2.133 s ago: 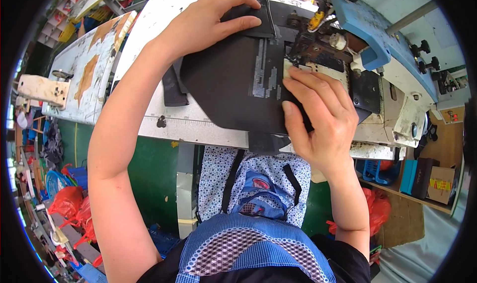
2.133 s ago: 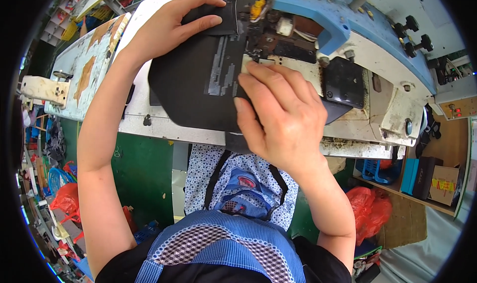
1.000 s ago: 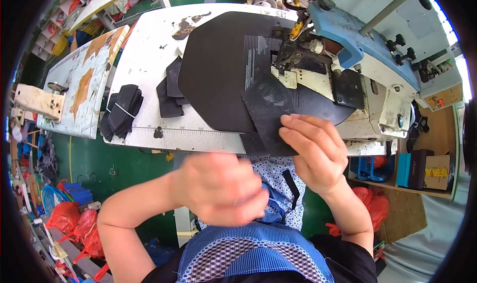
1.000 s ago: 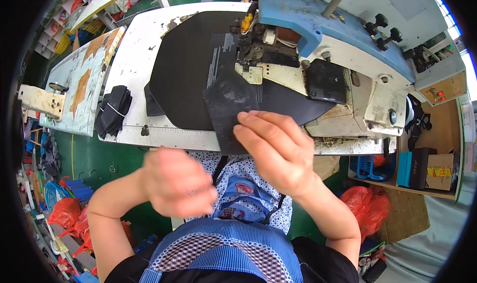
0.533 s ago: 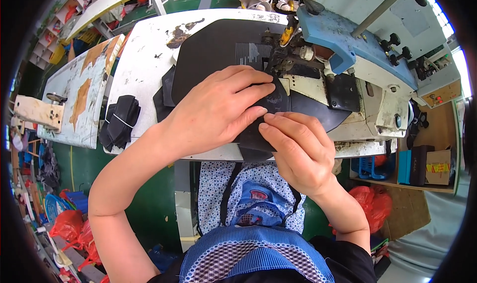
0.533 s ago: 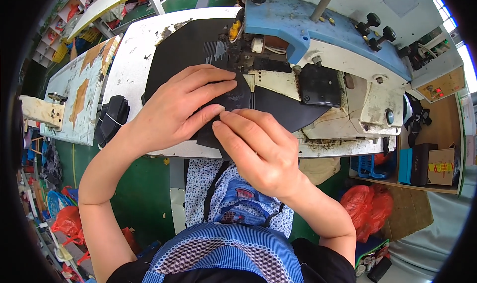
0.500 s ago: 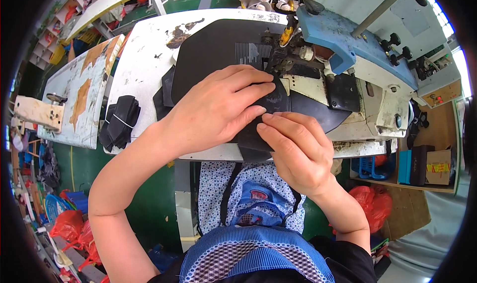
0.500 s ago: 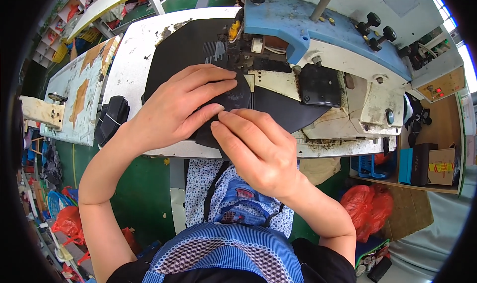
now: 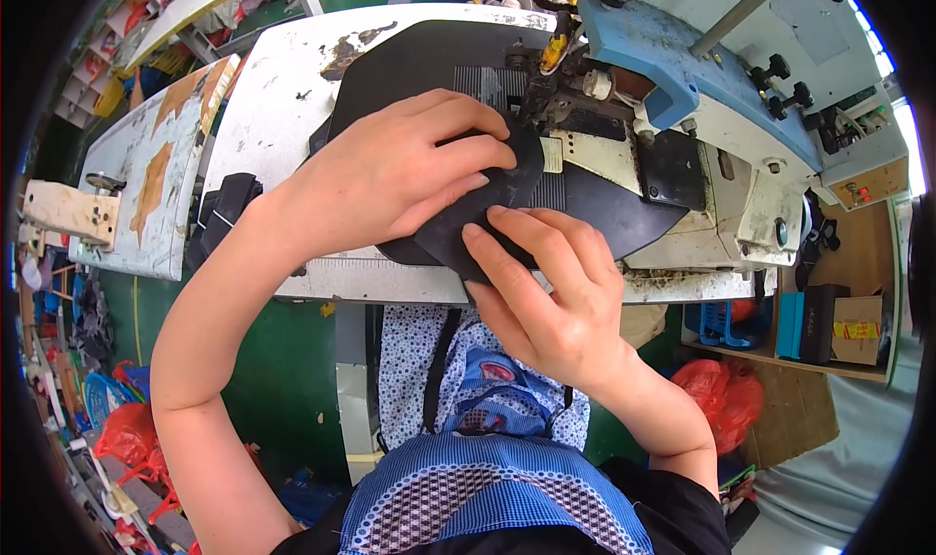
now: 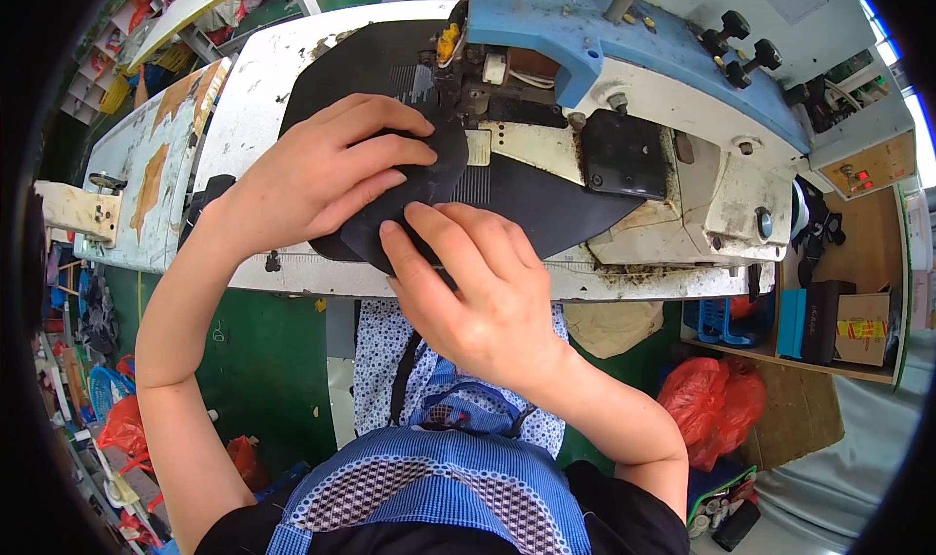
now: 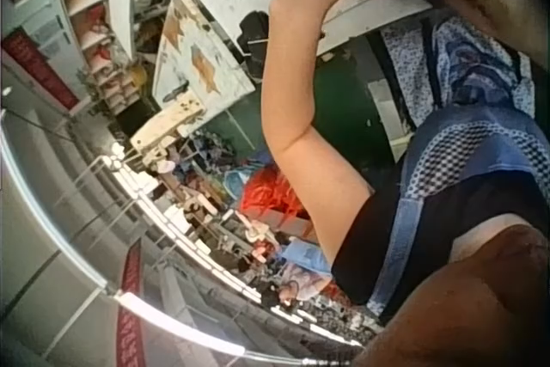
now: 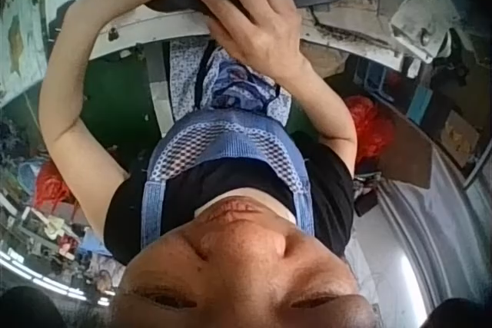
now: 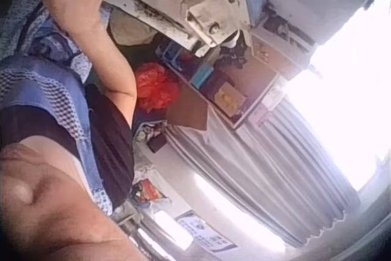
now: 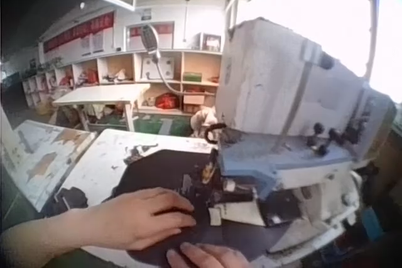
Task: Stitching shoe parts together using a sewing machine and then sorting the pieces at a workstation.
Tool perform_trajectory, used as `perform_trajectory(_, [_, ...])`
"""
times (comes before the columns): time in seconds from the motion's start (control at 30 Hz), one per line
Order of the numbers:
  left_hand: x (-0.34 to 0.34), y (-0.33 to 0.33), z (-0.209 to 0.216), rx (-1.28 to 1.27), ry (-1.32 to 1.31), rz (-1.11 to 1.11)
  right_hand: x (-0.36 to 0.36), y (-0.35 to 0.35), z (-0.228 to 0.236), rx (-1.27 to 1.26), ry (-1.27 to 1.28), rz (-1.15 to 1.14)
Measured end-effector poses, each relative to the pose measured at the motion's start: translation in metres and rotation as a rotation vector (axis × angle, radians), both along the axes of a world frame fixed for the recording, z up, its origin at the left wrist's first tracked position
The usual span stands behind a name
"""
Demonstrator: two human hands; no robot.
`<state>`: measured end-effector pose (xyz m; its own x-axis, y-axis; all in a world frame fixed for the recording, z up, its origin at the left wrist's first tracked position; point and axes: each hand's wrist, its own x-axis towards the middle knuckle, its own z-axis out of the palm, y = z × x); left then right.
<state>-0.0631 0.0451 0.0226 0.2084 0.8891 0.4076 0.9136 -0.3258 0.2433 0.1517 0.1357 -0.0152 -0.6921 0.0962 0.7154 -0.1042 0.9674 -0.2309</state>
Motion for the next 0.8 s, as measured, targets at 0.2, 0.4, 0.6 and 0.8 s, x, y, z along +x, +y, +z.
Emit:
perform_trajectory(0.2, [-0.01, 0.002, -0.002, 0.011, 0.064, -0.005, -0.003, -0.003, 0.0, 0.007, -0.071, -0.002])
perform_trajectory(0.4, [-0.016, 0.005, 0.0, 0.032, 0.043, -0.005, -0.007, -0.001, -0.001, -0.006, -0.067, -0.022])
perform_trajectory(0.6, [-0.012, 0.007, -0.001, 0.022, 0.026, 0.042, -0.005, 0.004, 0.007, -0.038, -0.099, -0.036])
perform_trajectory(0.8, [0.002, 0.01, -0.007, 0.07, -0.021, 0.186, 0.003, 0.02, 0.006, -0.054, -0.103, -0.018])
